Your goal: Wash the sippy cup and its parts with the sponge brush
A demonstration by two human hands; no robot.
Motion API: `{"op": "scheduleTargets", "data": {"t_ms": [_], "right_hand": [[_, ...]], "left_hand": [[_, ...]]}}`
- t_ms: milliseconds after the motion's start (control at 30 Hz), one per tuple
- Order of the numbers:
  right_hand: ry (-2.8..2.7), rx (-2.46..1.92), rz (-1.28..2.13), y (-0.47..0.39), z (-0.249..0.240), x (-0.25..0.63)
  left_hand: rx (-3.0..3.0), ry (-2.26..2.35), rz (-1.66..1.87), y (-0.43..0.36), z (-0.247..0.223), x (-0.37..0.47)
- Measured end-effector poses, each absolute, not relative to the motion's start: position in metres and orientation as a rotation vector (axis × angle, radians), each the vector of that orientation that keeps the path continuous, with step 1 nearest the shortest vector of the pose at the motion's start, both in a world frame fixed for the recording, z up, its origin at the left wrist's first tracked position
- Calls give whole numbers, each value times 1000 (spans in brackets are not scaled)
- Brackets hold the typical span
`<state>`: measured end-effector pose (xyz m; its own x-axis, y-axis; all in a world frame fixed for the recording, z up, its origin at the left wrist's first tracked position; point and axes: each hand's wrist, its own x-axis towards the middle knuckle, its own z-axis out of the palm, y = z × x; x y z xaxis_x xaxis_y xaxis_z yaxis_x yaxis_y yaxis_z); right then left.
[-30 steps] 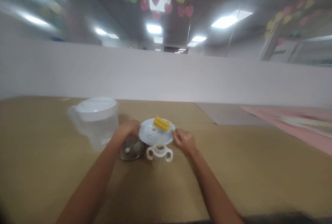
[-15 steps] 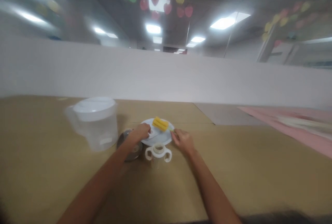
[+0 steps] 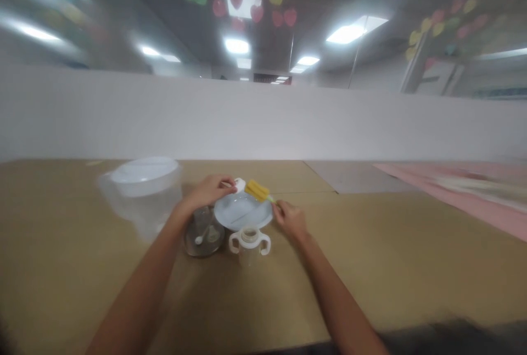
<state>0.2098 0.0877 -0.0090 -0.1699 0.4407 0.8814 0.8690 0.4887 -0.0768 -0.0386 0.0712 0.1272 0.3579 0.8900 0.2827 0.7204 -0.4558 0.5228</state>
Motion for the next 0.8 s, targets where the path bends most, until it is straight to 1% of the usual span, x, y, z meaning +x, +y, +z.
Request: {"op": "scheduleTargets", "data": {"t_ms": [133,333,400,500,567,633,733,800], "right_hand": [[-1811,-1006,-474,83,-8,207],[-1824,-950,-413,77,-4,207],[-1823,-923,-423,76,-6,209],[-1818,-876,-410,75,-7,209],[-1833,-857,-380,74,-6,209],[-1855,-889,-379,74,-5,208],[-1854,-997,-458,78,-3,212],[-1836,-1056,-512,81,-3,217]], "left_hand": [[2240,1252,795,67,125,-29],[2109,988,933,61,126,-21],[2159,920,887,57,129,-20],[2254,780,695,50,136,-20],[2268,731,631,46,141,-21],[2306,904,670,43,146,-26],[2366,1521,725,41,152,-38],[2345,1871,576,41,154,-47]]}}
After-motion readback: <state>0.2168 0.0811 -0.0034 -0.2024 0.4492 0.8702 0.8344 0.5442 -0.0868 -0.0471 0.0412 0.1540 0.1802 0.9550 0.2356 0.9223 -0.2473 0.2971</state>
